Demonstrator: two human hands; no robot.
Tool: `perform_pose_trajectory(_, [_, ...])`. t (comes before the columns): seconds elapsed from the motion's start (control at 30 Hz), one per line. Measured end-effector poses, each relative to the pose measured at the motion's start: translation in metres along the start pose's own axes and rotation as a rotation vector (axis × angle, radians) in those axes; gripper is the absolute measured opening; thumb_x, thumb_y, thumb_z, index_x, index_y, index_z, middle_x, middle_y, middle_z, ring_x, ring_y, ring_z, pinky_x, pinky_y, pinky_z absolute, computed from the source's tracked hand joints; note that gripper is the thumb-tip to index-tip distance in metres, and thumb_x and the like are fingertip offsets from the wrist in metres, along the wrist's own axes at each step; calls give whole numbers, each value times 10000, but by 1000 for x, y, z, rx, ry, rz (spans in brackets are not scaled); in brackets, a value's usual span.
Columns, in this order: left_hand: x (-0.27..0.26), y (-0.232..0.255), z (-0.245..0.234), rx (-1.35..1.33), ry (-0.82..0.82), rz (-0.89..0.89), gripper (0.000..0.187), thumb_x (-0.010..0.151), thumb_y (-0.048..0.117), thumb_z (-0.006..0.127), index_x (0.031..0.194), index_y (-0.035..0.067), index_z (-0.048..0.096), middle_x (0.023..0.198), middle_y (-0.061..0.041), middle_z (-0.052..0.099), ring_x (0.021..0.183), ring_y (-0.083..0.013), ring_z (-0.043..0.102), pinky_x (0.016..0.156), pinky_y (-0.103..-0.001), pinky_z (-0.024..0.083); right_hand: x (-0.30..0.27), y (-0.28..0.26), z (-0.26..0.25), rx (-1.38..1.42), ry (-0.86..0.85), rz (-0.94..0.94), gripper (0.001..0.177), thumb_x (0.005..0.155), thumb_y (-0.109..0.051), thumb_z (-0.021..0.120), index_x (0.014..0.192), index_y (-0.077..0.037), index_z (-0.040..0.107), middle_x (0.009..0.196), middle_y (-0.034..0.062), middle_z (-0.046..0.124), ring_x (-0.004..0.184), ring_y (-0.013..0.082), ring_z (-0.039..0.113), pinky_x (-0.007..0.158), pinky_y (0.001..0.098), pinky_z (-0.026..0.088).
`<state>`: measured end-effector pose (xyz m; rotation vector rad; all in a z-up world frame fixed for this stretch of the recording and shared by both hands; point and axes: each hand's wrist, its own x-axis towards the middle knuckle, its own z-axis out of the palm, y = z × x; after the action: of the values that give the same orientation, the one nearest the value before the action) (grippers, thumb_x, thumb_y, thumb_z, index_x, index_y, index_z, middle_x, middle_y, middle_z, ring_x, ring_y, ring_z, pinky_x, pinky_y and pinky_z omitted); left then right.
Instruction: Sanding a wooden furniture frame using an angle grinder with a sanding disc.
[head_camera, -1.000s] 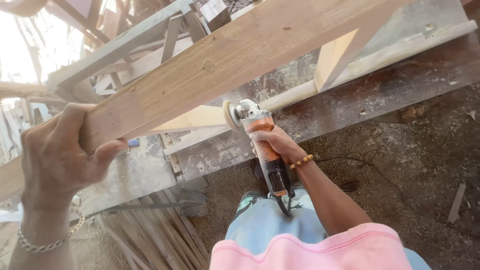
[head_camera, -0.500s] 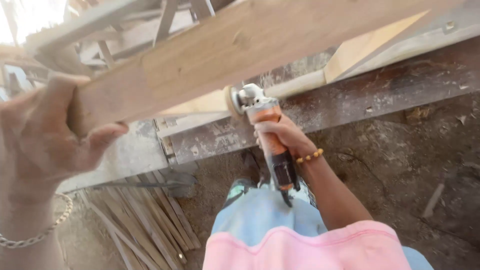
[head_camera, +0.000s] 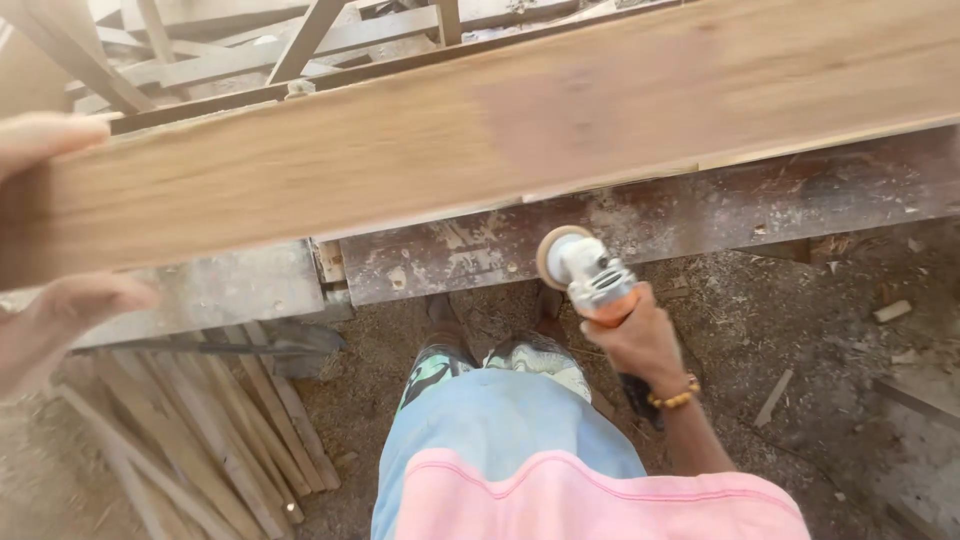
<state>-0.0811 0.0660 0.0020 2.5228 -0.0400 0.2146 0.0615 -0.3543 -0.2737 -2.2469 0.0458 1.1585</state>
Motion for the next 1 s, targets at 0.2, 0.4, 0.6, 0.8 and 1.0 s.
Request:
perform_pose_trajectory(0.2, [-57,-64,-28,-75,9,19,668,963,469,699,1419,48,452,1075,-138,637,916,-196,725,735,-303,612,11,-46,119,-281,193,-152,649,742,-319,860,1166,-1,486,947,197,730,815,303,707,712,432,604])
perform_pose_trajectory(0.4, [-67,-56,-59,194,-148,-88,824,781,463,762,1375,-43,498,736,-121,604,633,-206,632,546,-361,521,57,-77,154,-196,364,-147,654,795,-331,836,1205,42,491,977,229,730,830,344,708,734,438,578])
perform_pose_trajectory(0.6, [-96,-81,-60,90,-193,-5,425,848,381,696,1053,24,593,638,-48,656,558,-136,591,482,-345,484,110,-55,164,-243,176,138,447,946,-448,696,1079,-22,678,1021,194,775,863,290,738,769,428,622])
perform_pose_trajectory(0.8, [-85,-65,-63,148,-212,-30,411,814,372,756,918,11,590,584,-101,628,479,-161,607,392,-338,457,183,127,197,-153,442,-385,434,1049,-423,549,1308,-77,596,1284,105,640,1183,189,591,996,345,514])
perform_pose_trajectory(1.0, [-78,-55,-66,226,-212,-41,400,777,438,749,820,71,597,522,-48,608,441,-139,629,404,-366,479,208,80,185,-192,464,-458,443,1041,-428,553,1306,-77,598,1284,110,640,1186,197,588,997,354,510])
